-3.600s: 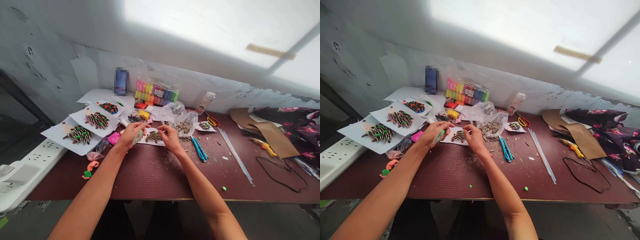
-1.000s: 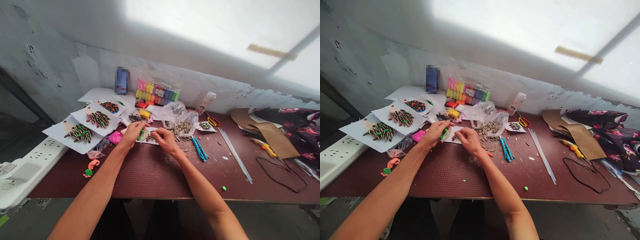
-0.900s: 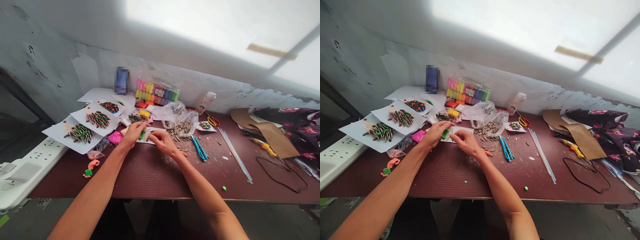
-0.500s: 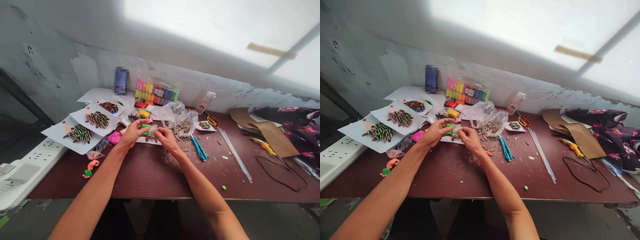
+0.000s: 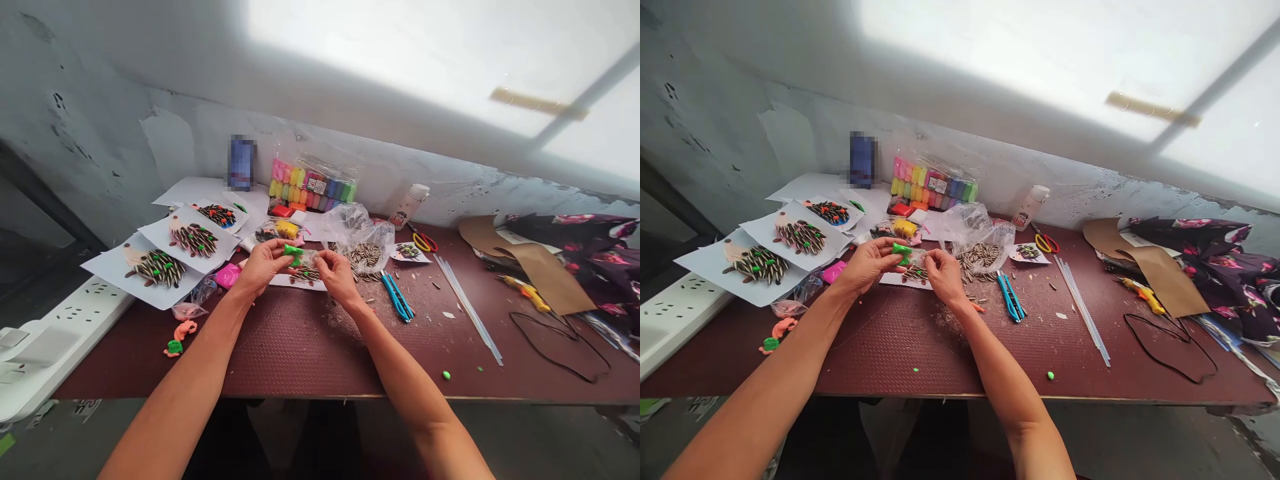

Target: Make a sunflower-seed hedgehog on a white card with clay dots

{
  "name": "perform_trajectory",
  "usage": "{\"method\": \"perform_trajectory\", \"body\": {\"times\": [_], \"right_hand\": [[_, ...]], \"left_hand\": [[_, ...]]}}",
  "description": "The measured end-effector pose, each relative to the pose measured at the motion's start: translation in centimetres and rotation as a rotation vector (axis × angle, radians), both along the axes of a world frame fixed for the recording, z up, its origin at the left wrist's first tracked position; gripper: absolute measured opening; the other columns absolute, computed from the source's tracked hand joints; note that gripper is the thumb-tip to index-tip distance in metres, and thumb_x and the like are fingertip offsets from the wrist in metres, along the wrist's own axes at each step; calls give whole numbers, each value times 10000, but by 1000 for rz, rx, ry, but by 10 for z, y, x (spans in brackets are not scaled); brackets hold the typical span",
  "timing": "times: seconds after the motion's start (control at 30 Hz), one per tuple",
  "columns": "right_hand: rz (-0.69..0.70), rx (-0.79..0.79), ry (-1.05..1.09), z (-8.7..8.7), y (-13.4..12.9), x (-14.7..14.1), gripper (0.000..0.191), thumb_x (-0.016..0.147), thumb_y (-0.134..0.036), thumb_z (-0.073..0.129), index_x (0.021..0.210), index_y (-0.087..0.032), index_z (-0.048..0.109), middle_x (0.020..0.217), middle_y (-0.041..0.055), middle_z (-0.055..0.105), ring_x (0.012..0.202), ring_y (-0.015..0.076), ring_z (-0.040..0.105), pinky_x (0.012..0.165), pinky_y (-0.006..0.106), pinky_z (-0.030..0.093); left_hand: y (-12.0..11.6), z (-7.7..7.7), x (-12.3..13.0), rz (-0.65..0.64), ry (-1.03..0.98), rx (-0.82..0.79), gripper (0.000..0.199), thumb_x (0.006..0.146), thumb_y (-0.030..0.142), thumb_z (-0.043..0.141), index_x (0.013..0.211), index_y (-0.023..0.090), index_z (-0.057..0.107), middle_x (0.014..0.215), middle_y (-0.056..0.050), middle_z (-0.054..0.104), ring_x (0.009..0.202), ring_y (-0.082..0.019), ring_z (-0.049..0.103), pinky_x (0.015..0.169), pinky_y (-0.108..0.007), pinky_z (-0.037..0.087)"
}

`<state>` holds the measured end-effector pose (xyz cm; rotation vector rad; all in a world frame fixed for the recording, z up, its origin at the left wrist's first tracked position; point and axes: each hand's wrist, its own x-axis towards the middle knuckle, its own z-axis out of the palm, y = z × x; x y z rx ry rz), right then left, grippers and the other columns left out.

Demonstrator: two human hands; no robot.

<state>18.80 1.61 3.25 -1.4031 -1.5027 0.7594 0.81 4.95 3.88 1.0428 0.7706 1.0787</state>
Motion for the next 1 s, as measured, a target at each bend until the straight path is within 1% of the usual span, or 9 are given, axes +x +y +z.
{"method": "perform_trajectory", "body": {"times": [0.17,0.23,0.3,0.37,0.47,0.57,0.7,0.87,1.0], "right_hand": [[-23,41,61,0,-3,-1,238,827,-406,593,961,-210,572,704,-29,615,563,111,485,542,220,376],[-6,74,38,1,-5,-1,203,839,-387,603,944,-218,565,699,-41,602,547,102,469,547,217,363],[19,126,-7,1,-6,-2,151,867,-359,576,887,-212,605,699,-35,597,541,98,457,557,222,362],[40,185,-32,1,-6,-3,173,875,-321,552,871,-199,675,742,-8,629,569,105,477,583,233,381],[62,242,-45,0,-5,-2,245,872,-287,536,887,-185,758,820,36,681,650,126,533,635,250,417],[51,204,-43,-2,-3,-1,258,858,-284,549,890,-180,783,830,45,703,611,118,519,596,248,418],[49,139,21,-6,-1,1,208,804,-325,640,857,-185,784,834,45,724,589,109,517,554,235,421],[91,20,170,-10,1,1,250,784,-370,658,882,-180,786,689,17,692,522,108,494,485,227,387],[118,-19,200,-8,1,0,218,728,-376,724,796,-172,760,605,-2,640,507,105,497,485,222,380]], "left_hand": [[2,-3,1,70,4,-2,367,626,219,880,914,108,681,820,-58,754,675,-173,719,639,-318,646],[3,-4,3,78,0,-17,342,647,218,874,899,108,672,813,-56,750,669,-173,724,657,-321,648],[3,-6,4,80,-1,-30,299,686,205,854,883,114,648,816,-46,740,662,-171,731,662,-317,650],[2,-6,4,61,12,-45,257,738,192,819,885,125,619,819,-30,726,640,-166,734,640,-310,650],[1,-6,4,-17,52,-73,224,803,187,765,943,140,597,802,-20,714,590,-164,726,564,-287,635],[0,-4,3,-71,76,-79,239,805,170,764,960,141,584,765,-17,707,566,-167,721,515,-258,613],[1,-3,1,-99,82,-71,245,773,105,774,941,125,596,761,-21,710,582,-159,722,547,-257,623],[1,-6,0,-123,83,-59,281,740,91,798,955,120,619,770,-28,730,607,-162,728,575,-268,631],[0,-5,2,-94,93,-65,291,710,106,825,931,109,635,763,-35,736,603,-162,726,570,-263,628]]}}
